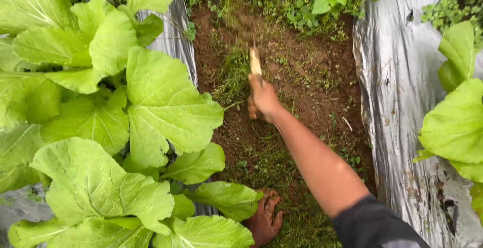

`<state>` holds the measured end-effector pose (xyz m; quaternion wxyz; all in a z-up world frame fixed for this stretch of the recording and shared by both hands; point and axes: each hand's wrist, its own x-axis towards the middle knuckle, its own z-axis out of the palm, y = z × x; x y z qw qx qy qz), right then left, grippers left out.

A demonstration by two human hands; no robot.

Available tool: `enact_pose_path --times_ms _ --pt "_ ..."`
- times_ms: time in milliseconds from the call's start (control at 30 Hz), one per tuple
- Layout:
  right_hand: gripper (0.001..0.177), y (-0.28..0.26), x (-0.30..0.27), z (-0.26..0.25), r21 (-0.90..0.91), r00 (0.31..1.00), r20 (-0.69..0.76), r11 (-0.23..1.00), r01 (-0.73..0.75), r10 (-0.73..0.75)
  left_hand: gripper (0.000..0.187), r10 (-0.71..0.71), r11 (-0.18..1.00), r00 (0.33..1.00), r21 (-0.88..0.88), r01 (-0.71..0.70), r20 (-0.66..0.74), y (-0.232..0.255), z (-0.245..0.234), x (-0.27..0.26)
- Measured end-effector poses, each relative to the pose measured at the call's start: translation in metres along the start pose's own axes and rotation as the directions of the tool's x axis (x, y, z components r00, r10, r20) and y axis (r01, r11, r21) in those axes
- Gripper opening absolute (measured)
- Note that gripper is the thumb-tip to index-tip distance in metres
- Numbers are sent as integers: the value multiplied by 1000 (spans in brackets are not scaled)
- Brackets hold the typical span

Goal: The person kneels in a garden bed and uses a small hand hoe to remove weeds from the soil between rows of leafy green vegetables. They repeatedly scrape the ground and pull out the weeds by hand, clearing the area around the plants.

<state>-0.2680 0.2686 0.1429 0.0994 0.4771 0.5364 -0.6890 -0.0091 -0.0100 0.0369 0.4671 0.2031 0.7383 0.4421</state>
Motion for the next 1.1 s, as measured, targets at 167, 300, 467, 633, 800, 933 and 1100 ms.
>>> enact_pose_path --times_ms 167,300,467,633,800,933,1100 --pt "36 41 -18 -23 127 991 -21 984 -129 133 45 356 850 921 464 -248 -158 36 -12 -1" --pt "48 3 4 8 234 992 -113 972 -31 58 43 248 874 969 434 -218 -12 14 -8 -9" --pt "52 -17 9 40 314 987 103 937 -153 126 37 448 791 891 498 -356 -75 53 -30 3" --pt "39 18 -14 10 124 994 84 989 -85 75 37 510 760 854 521 -389 -106 46 -27 4" --pt "45 22 3 -3 -198 996 -91 980 -11 -7 42 430 801 896 505 -322 -111 14 -5 -4" --pt "37 4 31 19 315 996 -52 948 -49 69 37 407 853 906 402 -333 -115 39 -22 5" --pt "47 31 -27 -20 5 997 73 1000 22 -22 36 511 798 853 429 -424 -108 48 -27 10"
